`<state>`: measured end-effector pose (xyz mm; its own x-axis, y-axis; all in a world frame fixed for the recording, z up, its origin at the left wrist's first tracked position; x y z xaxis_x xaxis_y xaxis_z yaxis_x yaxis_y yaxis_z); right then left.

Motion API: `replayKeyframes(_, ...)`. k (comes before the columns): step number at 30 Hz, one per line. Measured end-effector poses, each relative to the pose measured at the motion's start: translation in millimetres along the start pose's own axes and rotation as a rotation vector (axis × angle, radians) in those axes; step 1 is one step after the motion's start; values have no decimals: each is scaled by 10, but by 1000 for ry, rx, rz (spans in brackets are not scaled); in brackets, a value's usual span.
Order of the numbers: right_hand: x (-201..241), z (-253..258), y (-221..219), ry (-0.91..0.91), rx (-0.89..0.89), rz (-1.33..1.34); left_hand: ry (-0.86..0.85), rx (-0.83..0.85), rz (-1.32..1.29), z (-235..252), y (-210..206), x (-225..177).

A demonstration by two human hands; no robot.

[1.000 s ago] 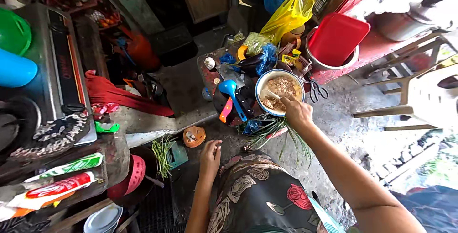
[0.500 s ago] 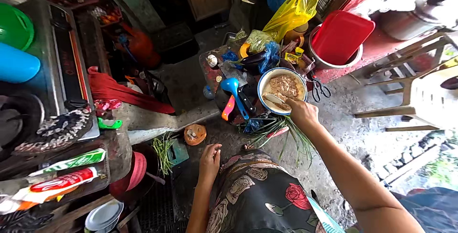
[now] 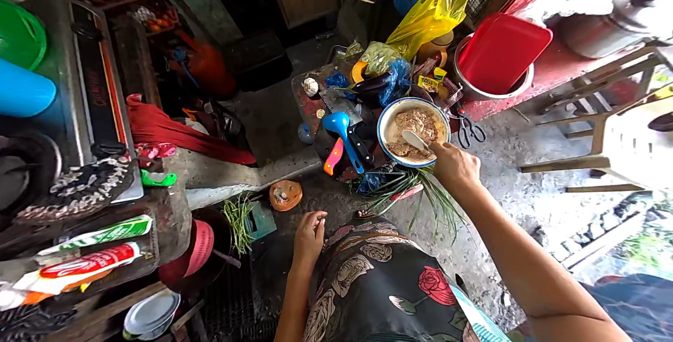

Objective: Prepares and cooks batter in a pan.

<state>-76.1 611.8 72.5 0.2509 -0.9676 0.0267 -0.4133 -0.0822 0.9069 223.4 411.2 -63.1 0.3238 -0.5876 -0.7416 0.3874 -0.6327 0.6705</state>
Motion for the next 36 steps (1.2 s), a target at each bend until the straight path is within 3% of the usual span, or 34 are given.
replayKeyframes(5, 71, 83, -137, -48, 134, 100, -11, 20, 9, 56, -36, -78)
replayKeyframes(11, 101, 197, -176, 140, -113, 107, 9, 54, 4, 60, -78, -122)
replayKeyframes(16, -35, 134, -186, 314, -74, -93, 3, 59, -10, 32, -69, -137)
replayKeyframes(21, -106, 139, -96, 343, -258, -23, 25, 88, 5, -3, -115, -113)
replayKeyframes(23, -55, 170, -172, 355, -225, -37, 25, 82, 6, -7, -138, -135)
replayKeyframes(27, -84, 49, -60, 247, -37, -115, 26, 77, -3, 1, -133, -194)
replayKeyframes(32, -202, 40, -7, 51, -15, -31, 6, 107, 9, 51, -167, -234)
replayKeyframes(36, -173, -15, 29, 15, -39, 74, -18, 86, 13, 146, -158, -373)
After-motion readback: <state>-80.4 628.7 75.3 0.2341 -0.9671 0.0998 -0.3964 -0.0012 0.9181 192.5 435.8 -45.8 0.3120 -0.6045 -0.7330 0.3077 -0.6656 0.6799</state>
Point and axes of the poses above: each hand's wrist, its own z-axis towards the middle knuckle, its own y-axis out of the back of the hand, x = y × z, the point moved 2 cm from there along z, towards the middle knuckle, and after that the axes turned 7 degrees about -y, right-handed, at the moved point
